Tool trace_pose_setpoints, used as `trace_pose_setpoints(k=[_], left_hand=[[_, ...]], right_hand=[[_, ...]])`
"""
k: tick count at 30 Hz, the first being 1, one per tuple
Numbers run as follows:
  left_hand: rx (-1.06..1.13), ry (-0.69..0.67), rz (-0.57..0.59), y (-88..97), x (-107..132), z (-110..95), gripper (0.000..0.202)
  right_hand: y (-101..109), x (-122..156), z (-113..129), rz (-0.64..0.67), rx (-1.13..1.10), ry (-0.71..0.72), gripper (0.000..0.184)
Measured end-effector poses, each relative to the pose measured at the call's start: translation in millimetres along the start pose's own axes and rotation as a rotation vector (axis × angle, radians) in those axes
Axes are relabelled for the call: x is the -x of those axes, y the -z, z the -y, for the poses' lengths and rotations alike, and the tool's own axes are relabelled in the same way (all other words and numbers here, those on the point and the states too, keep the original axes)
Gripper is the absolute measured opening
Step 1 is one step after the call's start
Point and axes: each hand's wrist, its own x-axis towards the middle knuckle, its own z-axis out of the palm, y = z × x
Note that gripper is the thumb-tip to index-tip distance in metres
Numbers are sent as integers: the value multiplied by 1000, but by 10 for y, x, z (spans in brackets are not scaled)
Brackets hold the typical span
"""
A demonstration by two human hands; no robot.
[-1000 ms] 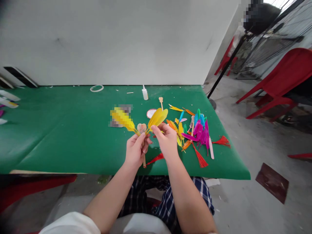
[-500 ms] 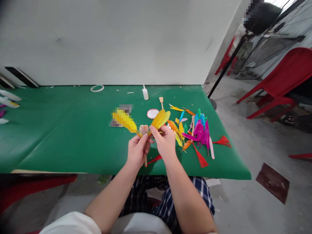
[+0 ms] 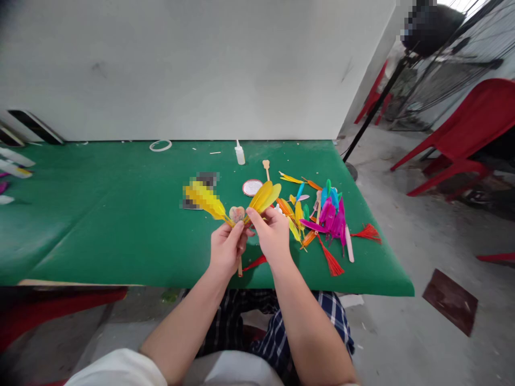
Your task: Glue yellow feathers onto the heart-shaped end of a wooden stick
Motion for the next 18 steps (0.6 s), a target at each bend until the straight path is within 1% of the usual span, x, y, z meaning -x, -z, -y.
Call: trace_pose_setpoints(k=[6,12,15,18], left_hand=[[-3,14,14,9,6,-9,34],[-40,49,77,91,-37,-90,30],[-104,15,87,136,-84,-139,30],[-150,-19,103,152,-110,-167,28]], right_hand=[[-1,6,13,-17,16,19,22],[27,-23,-17,-37,5,34,22],[30,-33,-25,-50,-16,27,22],[27,-26,6,-27,-4,6,20]])
